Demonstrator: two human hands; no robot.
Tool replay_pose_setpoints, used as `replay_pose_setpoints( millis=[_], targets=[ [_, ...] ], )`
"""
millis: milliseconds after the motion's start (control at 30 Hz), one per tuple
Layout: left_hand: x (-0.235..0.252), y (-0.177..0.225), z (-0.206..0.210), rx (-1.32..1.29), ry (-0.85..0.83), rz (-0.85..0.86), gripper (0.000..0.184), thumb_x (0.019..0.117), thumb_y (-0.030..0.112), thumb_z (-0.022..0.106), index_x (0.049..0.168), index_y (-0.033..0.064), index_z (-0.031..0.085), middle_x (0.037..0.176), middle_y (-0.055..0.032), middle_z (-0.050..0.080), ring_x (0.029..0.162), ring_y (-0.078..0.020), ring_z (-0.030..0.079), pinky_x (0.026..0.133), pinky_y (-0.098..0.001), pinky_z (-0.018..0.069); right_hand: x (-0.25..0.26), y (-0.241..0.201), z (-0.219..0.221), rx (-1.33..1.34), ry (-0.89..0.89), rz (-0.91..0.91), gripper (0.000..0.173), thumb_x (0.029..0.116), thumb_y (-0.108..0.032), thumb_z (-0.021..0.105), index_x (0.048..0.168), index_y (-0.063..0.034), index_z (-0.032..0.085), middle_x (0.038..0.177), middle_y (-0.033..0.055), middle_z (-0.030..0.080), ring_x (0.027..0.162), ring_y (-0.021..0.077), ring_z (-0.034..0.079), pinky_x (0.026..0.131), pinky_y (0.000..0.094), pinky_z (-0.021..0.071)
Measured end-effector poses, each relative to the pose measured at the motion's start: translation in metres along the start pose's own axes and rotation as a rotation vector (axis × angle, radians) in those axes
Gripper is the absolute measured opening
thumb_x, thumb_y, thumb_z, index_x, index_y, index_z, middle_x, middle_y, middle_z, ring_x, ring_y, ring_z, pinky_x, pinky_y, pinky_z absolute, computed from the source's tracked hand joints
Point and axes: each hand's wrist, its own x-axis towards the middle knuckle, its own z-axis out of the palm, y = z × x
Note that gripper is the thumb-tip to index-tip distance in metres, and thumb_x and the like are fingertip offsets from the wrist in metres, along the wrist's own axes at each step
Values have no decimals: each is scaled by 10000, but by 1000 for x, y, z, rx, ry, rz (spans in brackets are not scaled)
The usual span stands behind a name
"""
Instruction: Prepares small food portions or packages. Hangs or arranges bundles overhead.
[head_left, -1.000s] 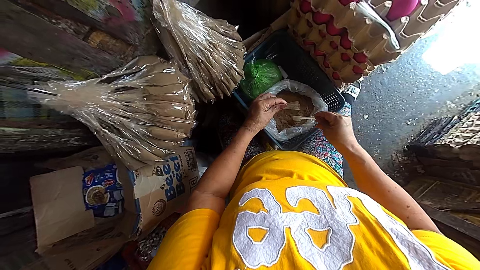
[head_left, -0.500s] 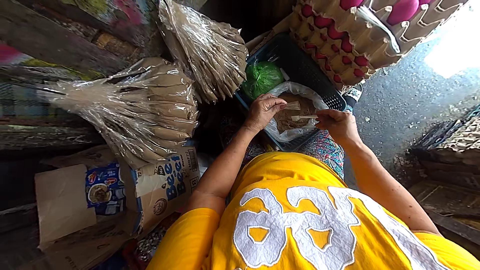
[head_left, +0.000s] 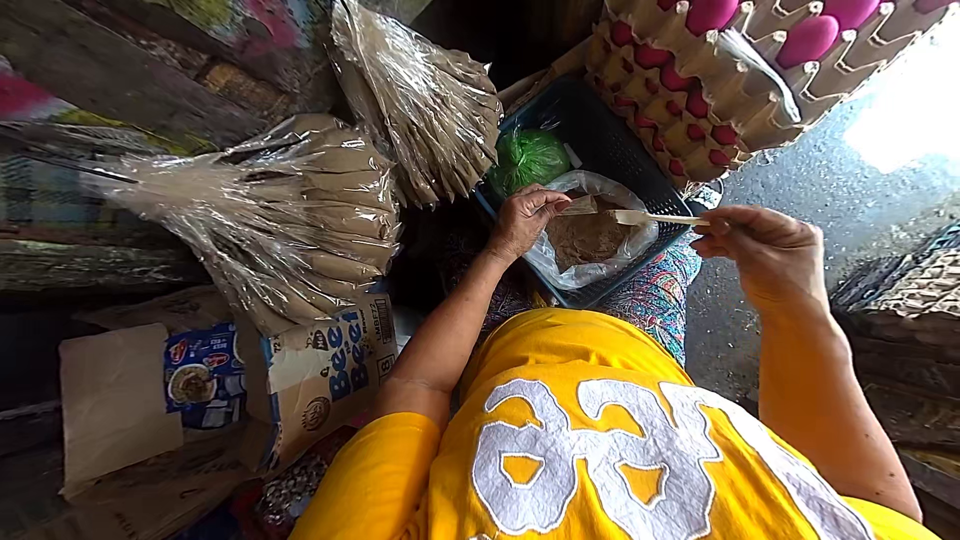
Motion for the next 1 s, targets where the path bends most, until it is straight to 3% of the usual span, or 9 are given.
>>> replay_pose_setpoints(
  millis=[167,667,800,900,1000],
  targets=[
    [0,-1,2,6,-21,17,160,970,136,686,1013,19,787,982,-112,729,1016,-173,660,968,-327,494,5,-8,-3,15,-18,-48,173,999,-63,609,1146,-63,701,996,-50,752,813,65,736,764,263,639],
    [-1,-1,4,25,-56,70,151,964,142,696,997,35,798,991,-105,746,1030,-196,662,979,-349,488,16,-7,9,-58,-73,-84,177,995,-36,610,1150,-15,693,985,-36,743,815,41,724,779,243,631],
    [-1,0,5,14,-58,59,136,957,124,701,991,35,798,992,-107,743,1030,-191,661,981,-341,486,15,-12,16,-203,-78,-126,191,1002,-43,608,1160,31,685,1012,31,739,831,39,721,806,240,625],
    [-1,0,5,16,-50,53,135,956,125,704,993,37,800,993,-107,746,1033,-190,665,984,-342,489,15,-21,24,-406,-104,-217,198,1006,-58,611,1155,34,703,1025,119,739,860,99,732,834,283,620],
    [-1,-2,5,-3,-32,39,141,960,117,696,1003,25,794,996,-114,743,1027,-191,665,981,-343,491,14,-32,33,-630,-160,-369,218,1026,-40,552,1154,6,722,1057,181,724,907,240,730,845,405,606]
  ],
)
